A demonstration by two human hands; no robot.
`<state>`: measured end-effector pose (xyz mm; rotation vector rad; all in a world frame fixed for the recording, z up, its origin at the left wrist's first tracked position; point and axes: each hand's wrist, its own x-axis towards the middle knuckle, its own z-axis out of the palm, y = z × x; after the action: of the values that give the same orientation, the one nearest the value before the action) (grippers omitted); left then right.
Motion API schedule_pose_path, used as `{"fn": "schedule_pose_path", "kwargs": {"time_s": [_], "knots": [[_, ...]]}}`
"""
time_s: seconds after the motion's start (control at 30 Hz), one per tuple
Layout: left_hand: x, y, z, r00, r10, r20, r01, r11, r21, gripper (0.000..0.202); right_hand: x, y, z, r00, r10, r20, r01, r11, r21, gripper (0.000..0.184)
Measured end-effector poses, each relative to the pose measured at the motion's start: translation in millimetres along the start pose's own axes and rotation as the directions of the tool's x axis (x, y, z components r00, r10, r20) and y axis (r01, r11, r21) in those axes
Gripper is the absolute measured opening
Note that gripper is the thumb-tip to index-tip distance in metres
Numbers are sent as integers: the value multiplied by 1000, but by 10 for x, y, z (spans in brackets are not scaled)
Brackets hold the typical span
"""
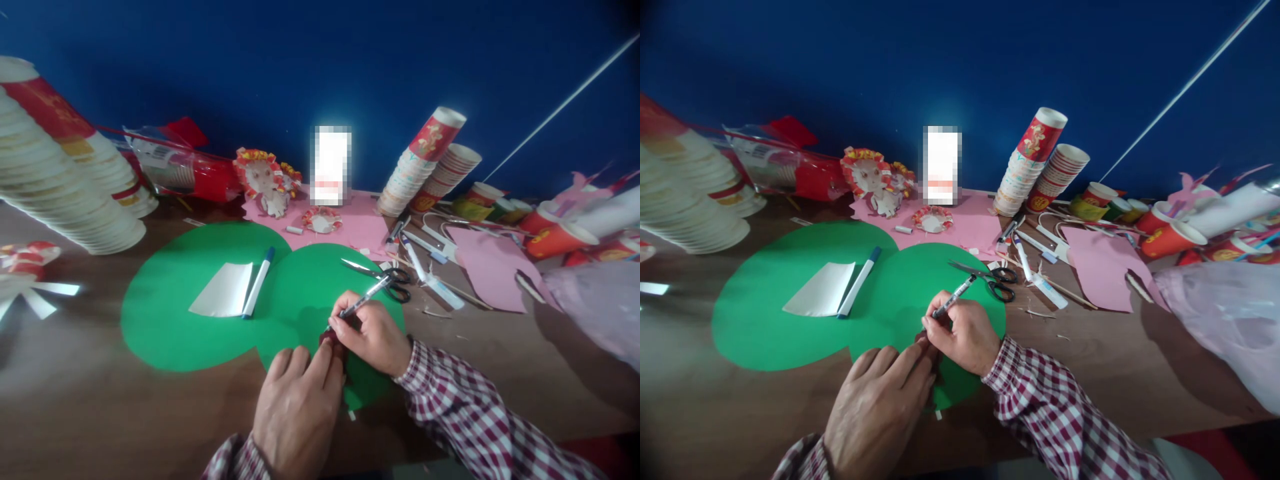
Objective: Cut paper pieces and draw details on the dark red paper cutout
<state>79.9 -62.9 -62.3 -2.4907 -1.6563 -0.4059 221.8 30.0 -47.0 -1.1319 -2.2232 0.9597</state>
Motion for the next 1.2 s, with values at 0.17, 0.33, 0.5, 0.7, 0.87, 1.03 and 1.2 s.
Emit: {"fn": "schedule_pose_path", "kwargs": {"time_s": [0.17,0.33,0.5,0.7,0.87,1.03,1.2], "knots": [[2,2,0,1000,-4,-6,4,1000,-2,25,0,-4,-2,1000,-2,4,2,1000,18,8],[14,7,-7,1000,-9,-12,9,1000,-4,24,-5,-6,1,1000,5,7,-5,1000,28,8],[11,0,5,1000,0,-8,0,1000,0,27,-6,-7,5,1000,6,14,-7,999,47,7],[2,5,-3,1000,-7,-10,7,1000,-1,24,-4,0,14,1000,3,17,-3,999,38,7],[-3,6,-2,1000,-2,-16,2,1000,-8,25,0,-3,8,1000,0,23,0,999,39,7],[-7,6,2,1000,-10,-23,10,1000,-10,27,-1,-5,2,1000,4,-12,-4,1000,10,10],[-6,0,8,1000,-11,-16,11,1000,-15,26,-8,-1,7,1000,1,0,-1,1000,-2,9]]}}
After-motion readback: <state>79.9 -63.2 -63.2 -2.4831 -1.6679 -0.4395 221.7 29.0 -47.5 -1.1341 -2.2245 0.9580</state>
